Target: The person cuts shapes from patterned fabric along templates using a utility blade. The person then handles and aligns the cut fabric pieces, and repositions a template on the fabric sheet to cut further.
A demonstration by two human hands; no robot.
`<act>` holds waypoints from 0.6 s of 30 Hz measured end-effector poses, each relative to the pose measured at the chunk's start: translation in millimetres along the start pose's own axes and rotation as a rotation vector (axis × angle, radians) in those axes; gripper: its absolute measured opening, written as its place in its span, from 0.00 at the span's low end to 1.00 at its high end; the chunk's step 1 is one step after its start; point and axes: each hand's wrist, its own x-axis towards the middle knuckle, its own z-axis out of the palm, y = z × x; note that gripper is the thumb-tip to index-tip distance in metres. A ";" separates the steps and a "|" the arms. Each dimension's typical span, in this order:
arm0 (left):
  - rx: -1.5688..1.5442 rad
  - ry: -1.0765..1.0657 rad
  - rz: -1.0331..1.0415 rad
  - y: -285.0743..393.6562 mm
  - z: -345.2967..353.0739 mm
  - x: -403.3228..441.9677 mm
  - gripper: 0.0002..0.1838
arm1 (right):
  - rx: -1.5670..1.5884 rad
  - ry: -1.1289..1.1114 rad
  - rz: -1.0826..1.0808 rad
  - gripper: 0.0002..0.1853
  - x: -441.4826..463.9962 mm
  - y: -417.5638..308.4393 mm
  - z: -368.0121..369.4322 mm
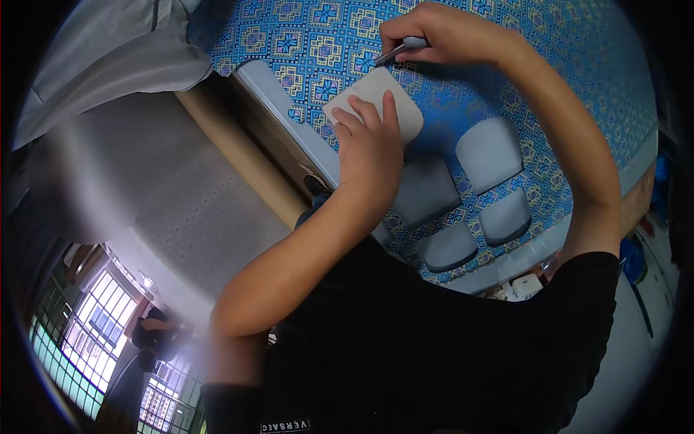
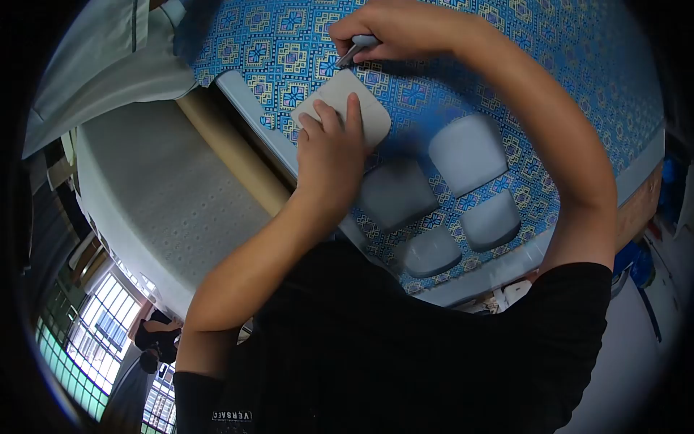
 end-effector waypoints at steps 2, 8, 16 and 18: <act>-0.037 0.000 -0.012 -0.3 -1.6 0.0 0.34 | 0.020 -0.003 -0.005 0.09 -9.1 26.6 2.0; -0.075 0.024 -0.011 -0.9 -2.5 2.6 0.33 | 0.053 -0.022 -0.010 0.09 -18.1 76.5 2.9; -0.132 0.065 -0.029 -0.2 -0.5 3.1 0.33 | 0.073 -0.056 -0.018 0.09 -32.9 118.4 -0.4; -0.150 0.056 -0.023 -1.0 -1.9 3.4 0.33 | 0.082 -0.061 -0.018 0.09 -37.7 130.0 -1.3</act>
